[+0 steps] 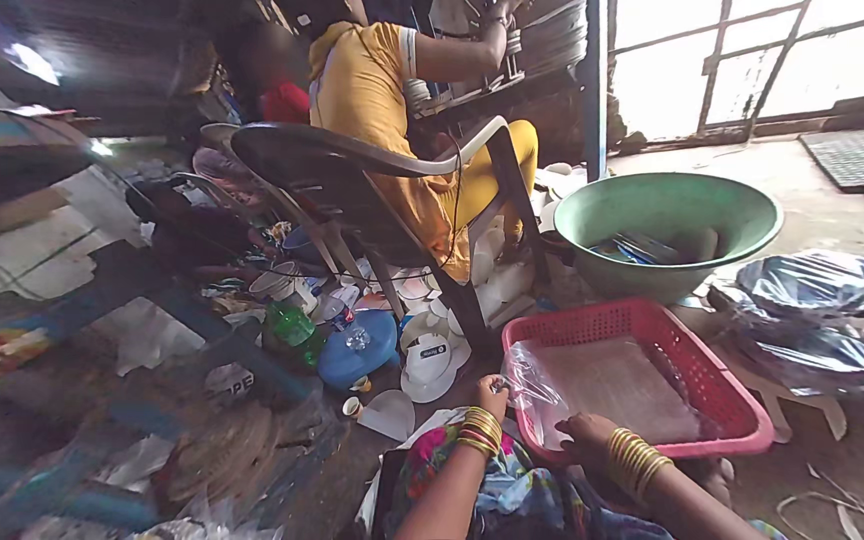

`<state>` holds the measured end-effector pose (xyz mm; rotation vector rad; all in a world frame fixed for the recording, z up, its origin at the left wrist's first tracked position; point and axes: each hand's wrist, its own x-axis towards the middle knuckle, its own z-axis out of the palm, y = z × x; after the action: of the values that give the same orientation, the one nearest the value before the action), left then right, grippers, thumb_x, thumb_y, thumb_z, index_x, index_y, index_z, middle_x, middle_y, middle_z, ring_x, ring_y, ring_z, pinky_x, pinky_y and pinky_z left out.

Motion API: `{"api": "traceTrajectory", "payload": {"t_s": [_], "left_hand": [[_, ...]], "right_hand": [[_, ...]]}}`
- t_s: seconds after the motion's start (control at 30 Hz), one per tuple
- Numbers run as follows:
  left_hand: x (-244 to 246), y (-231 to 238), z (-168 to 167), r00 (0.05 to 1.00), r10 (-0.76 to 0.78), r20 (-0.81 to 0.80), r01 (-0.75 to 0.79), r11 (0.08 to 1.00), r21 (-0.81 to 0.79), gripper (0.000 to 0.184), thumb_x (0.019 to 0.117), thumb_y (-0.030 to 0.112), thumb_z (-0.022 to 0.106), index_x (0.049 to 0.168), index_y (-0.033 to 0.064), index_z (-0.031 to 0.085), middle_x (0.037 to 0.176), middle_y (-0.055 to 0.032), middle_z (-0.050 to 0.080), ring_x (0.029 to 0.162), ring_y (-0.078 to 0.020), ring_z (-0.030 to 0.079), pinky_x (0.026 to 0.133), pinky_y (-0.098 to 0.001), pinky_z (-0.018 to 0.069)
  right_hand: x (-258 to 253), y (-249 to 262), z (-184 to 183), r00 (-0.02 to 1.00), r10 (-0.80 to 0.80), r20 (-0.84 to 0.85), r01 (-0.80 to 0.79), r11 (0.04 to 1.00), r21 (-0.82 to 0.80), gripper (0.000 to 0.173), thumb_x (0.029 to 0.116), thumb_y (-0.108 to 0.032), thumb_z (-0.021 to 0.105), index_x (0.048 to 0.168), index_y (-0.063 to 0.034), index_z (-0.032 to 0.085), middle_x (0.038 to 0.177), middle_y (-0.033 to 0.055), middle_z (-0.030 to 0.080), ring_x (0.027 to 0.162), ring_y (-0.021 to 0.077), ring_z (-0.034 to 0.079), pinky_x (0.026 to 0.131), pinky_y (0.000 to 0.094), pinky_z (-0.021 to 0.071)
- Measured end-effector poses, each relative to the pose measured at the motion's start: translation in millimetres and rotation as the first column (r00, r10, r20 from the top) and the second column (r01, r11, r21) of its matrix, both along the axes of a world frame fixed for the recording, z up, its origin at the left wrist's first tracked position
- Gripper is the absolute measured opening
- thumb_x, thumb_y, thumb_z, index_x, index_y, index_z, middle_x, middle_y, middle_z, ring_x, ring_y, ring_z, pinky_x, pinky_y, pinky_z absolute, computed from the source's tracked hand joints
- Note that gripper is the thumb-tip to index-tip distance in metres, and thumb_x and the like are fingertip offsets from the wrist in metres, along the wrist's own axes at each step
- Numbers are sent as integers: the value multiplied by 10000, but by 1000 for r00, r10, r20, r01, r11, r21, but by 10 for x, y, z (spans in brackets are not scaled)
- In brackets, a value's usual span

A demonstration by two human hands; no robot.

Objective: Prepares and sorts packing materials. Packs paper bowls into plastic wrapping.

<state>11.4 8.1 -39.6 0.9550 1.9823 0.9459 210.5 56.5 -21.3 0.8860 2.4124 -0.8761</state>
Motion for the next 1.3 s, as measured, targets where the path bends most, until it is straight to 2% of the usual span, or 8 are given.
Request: {"api": "traceTrajectory", "payload": {"t_s": [0.37, 1.17, 1.3], "left_hand": [[-10, 14, -21, 1000, -12, 10, 12, 1000, -15, 372, 989, -15, 589, 1349, -103, 562, 1314, -300, 594, 1053, -349, 680, 949, -452, 559], [24, -5, 12, 999, -7, 41, 6, 1000, 15, 372, 987, -46, 574, 1348, -129, 545, 1328, -312, 574, 1069, -348, 667, 945, -433, 557], [38, -18, 41, 1000, -18, 22, 18, 1000, 7, 361, 998, -32, 562, 1348, -117, 551, 1288, -294, 589, 974, -312, 672, 878, -410, 569]], "right_hand": [[1, -11, 16, 999, -32, 20, 32, 999, -4, 449, 1069, -322, 510, 1428, -66, 590, 1326, 255, 646, 1275, 434, 592, 1053, 634, 435], [-1, -20, 23, 999, -26, 19, 26, 1000, 1, 442, 1074, -312, 503, 1419, -50, 590, 1325, 264, 642, 1272, 443, 590, 1049, 637, 433], [0, -20, 10, 999, -37, 21, 37, 999, 6, 451, 1072, -319, 504, 1432, -60, 584, 1325, 260, 643, 1272, 437, 593, 1050, 636, 434]]}}
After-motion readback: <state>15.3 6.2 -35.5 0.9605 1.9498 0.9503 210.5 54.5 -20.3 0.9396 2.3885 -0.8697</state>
